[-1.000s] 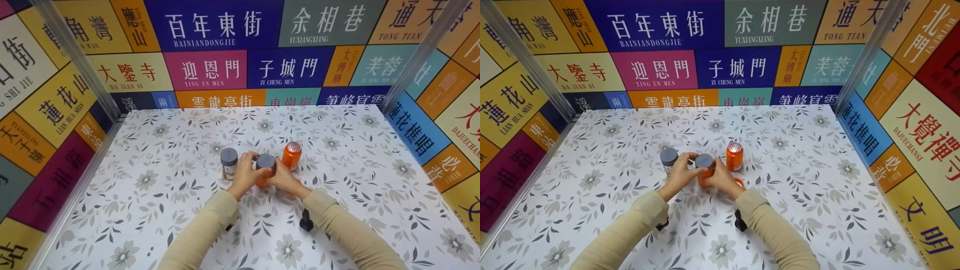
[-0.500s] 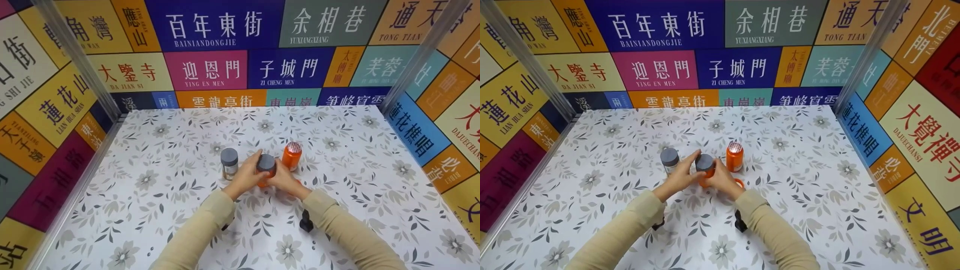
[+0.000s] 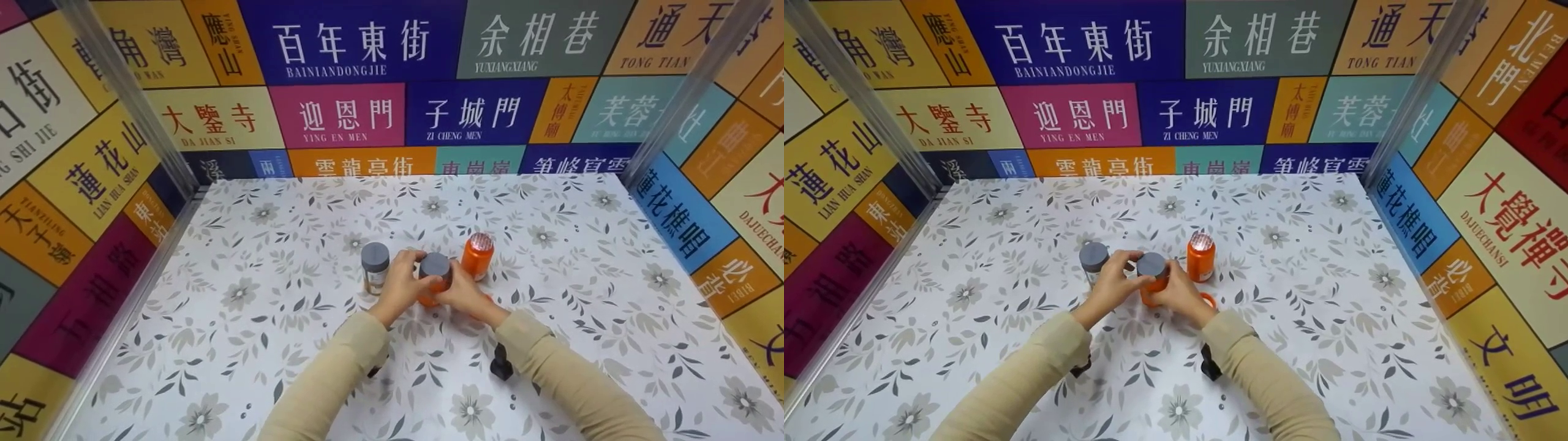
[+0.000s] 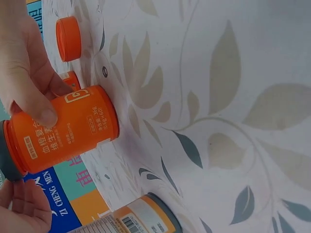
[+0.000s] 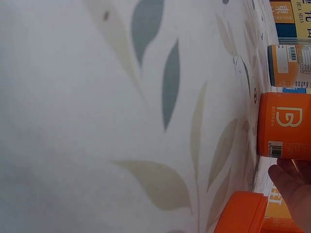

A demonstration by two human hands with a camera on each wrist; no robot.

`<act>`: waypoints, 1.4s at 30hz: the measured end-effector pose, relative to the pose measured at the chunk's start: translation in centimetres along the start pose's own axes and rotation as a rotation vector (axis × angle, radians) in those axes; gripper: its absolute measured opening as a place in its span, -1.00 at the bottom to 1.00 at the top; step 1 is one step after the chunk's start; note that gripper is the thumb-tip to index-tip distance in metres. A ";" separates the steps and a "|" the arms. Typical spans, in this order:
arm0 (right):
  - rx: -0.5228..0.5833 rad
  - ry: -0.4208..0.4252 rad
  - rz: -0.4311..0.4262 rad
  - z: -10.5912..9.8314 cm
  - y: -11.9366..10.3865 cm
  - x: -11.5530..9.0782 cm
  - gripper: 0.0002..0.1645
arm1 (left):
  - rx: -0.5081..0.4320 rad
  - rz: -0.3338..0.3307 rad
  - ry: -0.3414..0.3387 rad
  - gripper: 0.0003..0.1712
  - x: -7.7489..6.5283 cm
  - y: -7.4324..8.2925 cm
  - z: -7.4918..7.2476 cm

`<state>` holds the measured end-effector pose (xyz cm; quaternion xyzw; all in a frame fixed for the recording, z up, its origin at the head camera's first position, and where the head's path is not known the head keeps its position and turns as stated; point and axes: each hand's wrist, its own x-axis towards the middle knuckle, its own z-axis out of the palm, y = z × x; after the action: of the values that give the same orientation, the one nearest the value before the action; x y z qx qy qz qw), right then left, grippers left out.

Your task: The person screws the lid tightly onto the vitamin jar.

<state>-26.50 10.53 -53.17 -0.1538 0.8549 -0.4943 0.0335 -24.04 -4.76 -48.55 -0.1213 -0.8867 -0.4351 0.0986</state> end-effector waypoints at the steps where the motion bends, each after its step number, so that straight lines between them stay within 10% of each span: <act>1: 0.000 0.000 0.002 0.0 0.1 0.0 -0.19 | -0.004 0.010 -0.018 -0.45 0.0 -0.1 -0.1; 9: 0.003 0.016 -0.063 0.1 0.1 -0.4 -0.20 | -0.068 0.033 -0.189 -0.33 -0.1 -0.5 -1.1; 21: 0.007 -0.024 0.025 0.3 -0.1 0.0 -0.18 | 0.012 -0.018 0.012 -0.41 -0.3 0.1 0.0; 34: 0.022 0.001 -0.011 -0.2 0.1 -0.2 -0.18 | -0.033 0.082 -0.319 -0.30 0.6 0.2 -1.3; 42: 0.014 -0.019 0.017 0.1 0.2 -0.1 -0.16 | 0.019 -0.061 -0.038 -0.32 0.3 0.4 0.0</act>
<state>-26.43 10.62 -53.41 -0.1511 0.8524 -0.4983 0.0467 -24.22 -4.47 -48.18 -0.1017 -0.8959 -0.4269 0.0694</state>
